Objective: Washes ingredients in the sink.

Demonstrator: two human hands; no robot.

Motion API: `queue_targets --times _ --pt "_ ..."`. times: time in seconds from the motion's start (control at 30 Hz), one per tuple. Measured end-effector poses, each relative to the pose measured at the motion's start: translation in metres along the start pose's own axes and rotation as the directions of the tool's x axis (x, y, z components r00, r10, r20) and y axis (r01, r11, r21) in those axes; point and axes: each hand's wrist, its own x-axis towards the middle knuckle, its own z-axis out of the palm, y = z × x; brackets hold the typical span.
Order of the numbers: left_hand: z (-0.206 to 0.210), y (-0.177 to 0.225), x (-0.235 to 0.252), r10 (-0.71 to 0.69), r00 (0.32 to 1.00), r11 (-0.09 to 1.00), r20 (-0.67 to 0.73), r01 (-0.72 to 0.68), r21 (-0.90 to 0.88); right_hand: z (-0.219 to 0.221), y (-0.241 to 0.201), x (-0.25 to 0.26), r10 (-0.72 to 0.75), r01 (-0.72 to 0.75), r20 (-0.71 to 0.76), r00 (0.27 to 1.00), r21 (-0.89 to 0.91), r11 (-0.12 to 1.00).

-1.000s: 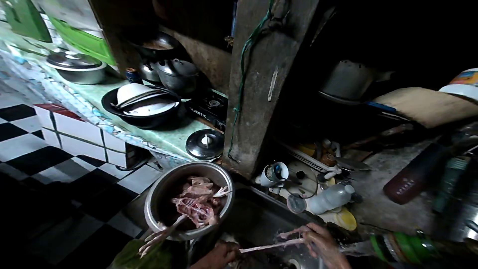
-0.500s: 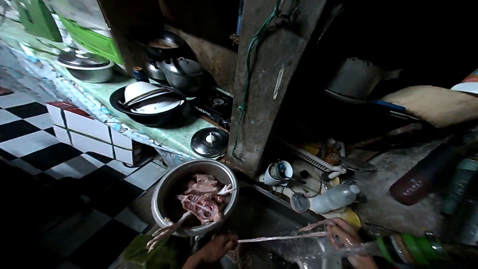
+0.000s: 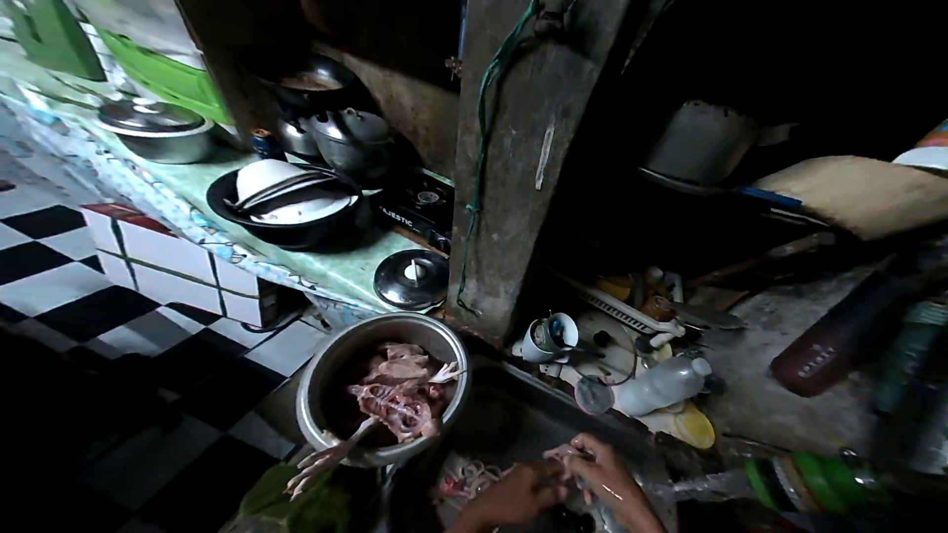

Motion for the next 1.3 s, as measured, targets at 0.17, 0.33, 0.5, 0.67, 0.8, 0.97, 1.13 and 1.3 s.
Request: queue_targets --times 0.17,0.33,0.5,0.67,0.8,0.97,1.13,1.3 --pt "0.031 0.024 0.019 -0.132 0.981 0.927 -0.144 0.071 -0.369 -0.005 0.009 -0.007 -0.053 0.058 -0.066 0.996 0.080 0.995" --pt "0.057 0.025 0.024 -0.132 0.971 0.825 -0.198 -0.003 -0.565 0.008 0.033 -0.014 -0.016 0.107 -0.254 0.967 0.349 0.931" --pt "0.073 0.009 0.032 -0.127 0.961 0.851 -0.245 -0.021 -0.525 0.034 0.051 -0.012 0.103 0.136 -0.379 0.920 0.554 0.821" --pt "0.075 0.004 0.034 -0.096 0.940 0.949 -0.327 -0.013 -0.316 0.041 0.060 -0.009 0.117 0.124 -0.363 0.924 0.576 0.808" --pt "0.075 0.003 0.033 -0.106 0.931 0.994 -0.348 0.095 -0.050 0.041 0.057 -0.005 0.188 0.026 -0.299 0.935 0.589 0.808" --pt "0.068 0.016 0.024 -0.211 0.912 0.936 -0.351 0.292 0.195 0.042 0.059 0.012 0.294 -0.118 -0.182 0.938 0.631 0.767" --pt "0.068 0.000 0.023 -0.258 0.882 0.948 -0.394 0.310 0.072 0.046 0.052 0.022 0.338 -0.190 -0.112 0.934 0.645 0.740" --pt "0.059 -0.015 0.015 -0.254 0.874 0.957 -0.414 0.288 0.022 0.053 0.059 0.037 0.344 -0.234 -0.059 0.937 0.625 0.744"
